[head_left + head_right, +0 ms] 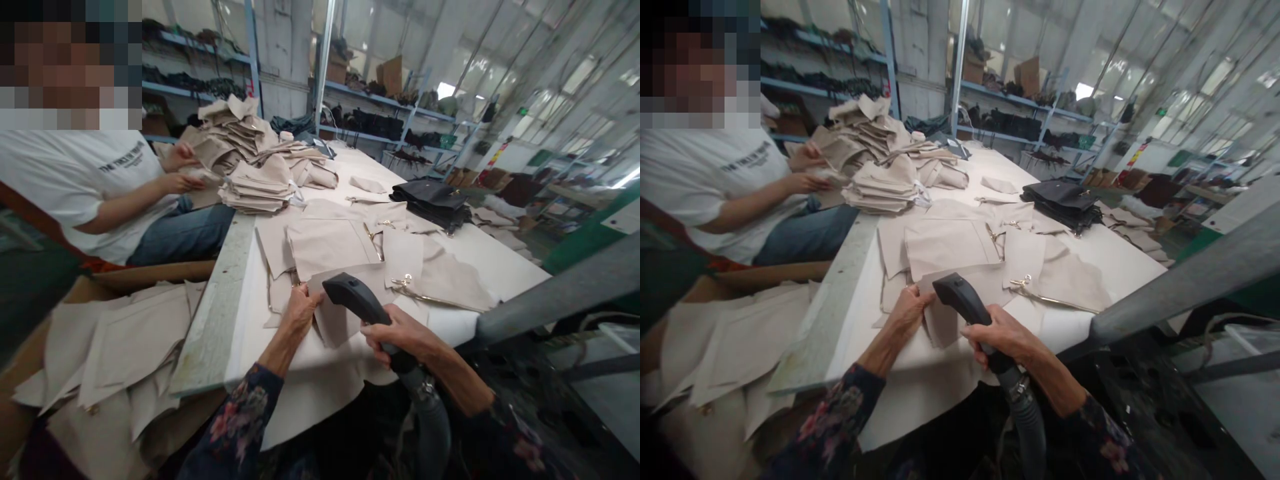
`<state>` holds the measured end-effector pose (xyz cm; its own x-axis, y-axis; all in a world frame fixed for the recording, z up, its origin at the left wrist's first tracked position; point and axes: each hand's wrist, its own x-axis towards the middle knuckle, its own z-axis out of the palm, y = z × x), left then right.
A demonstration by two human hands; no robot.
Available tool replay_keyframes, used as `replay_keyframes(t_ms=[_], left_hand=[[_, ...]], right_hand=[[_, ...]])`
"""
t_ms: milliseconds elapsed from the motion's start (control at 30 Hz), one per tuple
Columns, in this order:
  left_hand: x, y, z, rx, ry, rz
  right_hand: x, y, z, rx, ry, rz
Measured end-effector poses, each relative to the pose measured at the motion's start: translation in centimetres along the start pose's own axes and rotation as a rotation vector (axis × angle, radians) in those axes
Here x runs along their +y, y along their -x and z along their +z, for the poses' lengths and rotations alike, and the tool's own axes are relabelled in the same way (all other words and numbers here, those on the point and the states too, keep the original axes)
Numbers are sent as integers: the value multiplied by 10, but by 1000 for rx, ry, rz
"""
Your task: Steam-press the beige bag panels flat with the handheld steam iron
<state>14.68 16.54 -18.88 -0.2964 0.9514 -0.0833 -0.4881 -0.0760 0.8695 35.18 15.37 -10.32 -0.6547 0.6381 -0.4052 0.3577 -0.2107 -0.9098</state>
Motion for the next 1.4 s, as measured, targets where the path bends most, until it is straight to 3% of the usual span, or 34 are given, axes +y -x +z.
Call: replay_keyframes(t_ms=[133, 233, 433, 500, 667, 900, 1033, 1200, 1300, 1400], left_hand=[[-3, 4, 6, -38, 161, -144], [-2, 9, 4, -54, 210, -182], [3, 11, 5, -112, 261, -168], [4, 13, 6, -128, 233, -151], [4, 15, 6, -120, 171, -108], [2, 14, 6, -123, 150, -63], [1, 14, 3, -95, 178, -99], [1, 12, 0, -100, 243, -138], [1, 12, 1, -126, 240, -129], [3, 13, 5, -126, 196, -96]], right_hand=[[-9, -26, 0, 1, 0, -31], [-15, -29, -1, 64, 8, -91], [-6, -1, 6, 40, 26, 25], [-4, -2, 10, 50, 22, 46], [-9, -16, 14, 53, 30, -52], [-9, -17, 21, 45, 52, -40], [-23, -23, 13, 104, 37, -98], [-17, 9, -4, 142, -51, -117], [-7, 22, 3, 87, 17, -51], [-6, 11, 18, 45, 21, -12]])
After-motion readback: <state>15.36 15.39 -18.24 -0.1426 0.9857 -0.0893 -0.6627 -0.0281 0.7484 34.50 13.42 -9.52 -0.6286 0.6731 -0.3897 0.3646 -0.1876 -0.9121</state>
